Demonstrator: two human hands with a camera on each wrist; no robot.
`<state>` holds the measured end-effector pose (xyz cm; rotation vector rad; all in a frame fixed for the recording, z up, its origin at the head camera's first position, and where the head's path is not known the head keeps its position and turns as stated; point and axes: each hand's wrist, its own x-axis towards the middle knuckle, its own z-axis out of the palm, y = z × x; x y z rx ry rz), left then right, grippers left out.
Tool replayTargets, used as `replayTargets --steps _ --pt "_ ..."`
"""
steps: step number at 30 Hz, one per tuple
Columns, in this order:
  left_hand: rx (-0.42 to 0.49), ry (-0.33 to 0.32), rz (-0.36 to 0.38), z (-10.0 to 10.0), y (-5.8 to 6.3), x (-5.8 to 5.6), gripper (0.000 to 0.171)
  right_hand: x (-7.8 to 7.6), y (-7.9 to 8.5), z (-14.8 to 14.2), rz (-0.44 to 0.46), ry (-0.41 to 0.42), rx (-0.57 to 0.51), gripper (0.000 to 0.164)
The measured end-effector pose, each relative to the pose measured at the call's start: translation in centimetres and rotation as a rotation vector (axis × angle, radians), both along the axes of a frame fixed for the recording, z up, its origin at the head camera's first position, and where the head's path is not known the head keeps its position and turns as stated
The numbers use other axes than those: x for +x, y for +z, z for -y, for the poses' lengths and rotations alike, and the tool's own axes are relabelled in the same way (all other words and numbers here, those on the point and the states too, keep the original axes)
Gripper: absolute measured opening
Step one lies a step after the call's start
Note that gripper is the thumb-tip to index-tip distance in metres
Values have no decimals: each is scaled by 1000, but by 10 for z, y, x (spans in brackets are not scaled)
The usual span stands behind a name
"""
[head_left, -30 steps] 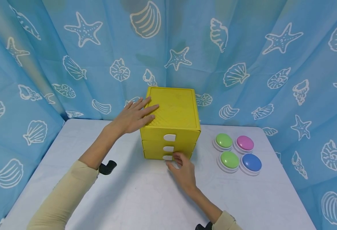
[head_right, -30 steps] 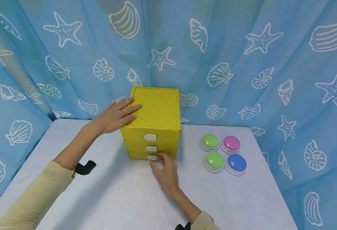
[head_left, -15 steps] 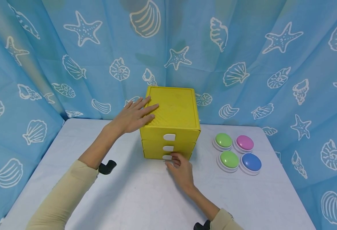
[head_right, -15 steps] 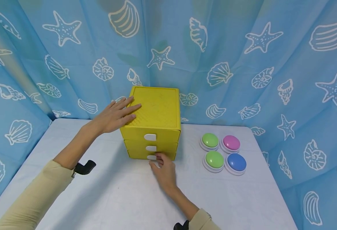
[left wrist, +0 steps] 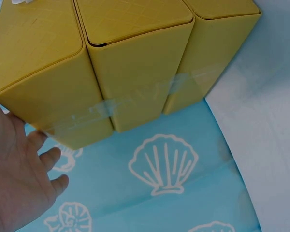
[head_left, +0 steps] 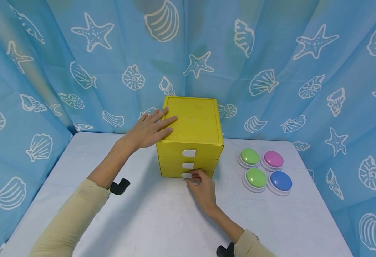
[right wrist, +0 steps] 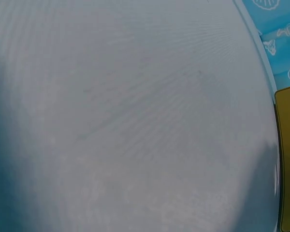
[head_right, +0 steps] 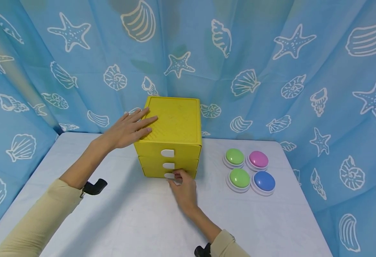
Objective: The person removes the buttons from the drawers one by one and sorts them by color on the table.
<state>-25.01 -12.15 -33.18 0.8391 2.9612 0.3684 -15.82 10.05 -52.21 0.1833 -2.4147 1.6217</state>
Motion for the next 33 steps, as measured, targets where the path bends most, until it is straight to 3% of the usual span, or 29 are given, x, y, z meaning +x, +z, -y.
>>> replayTargets --steps 16,33 --pt "-7 -1 4 0 0 -1 58 0 4 1 5 -8 28 20" --pt "8 -12 12 1 0 -1 57 16 5 1 -108 -27 169 14"
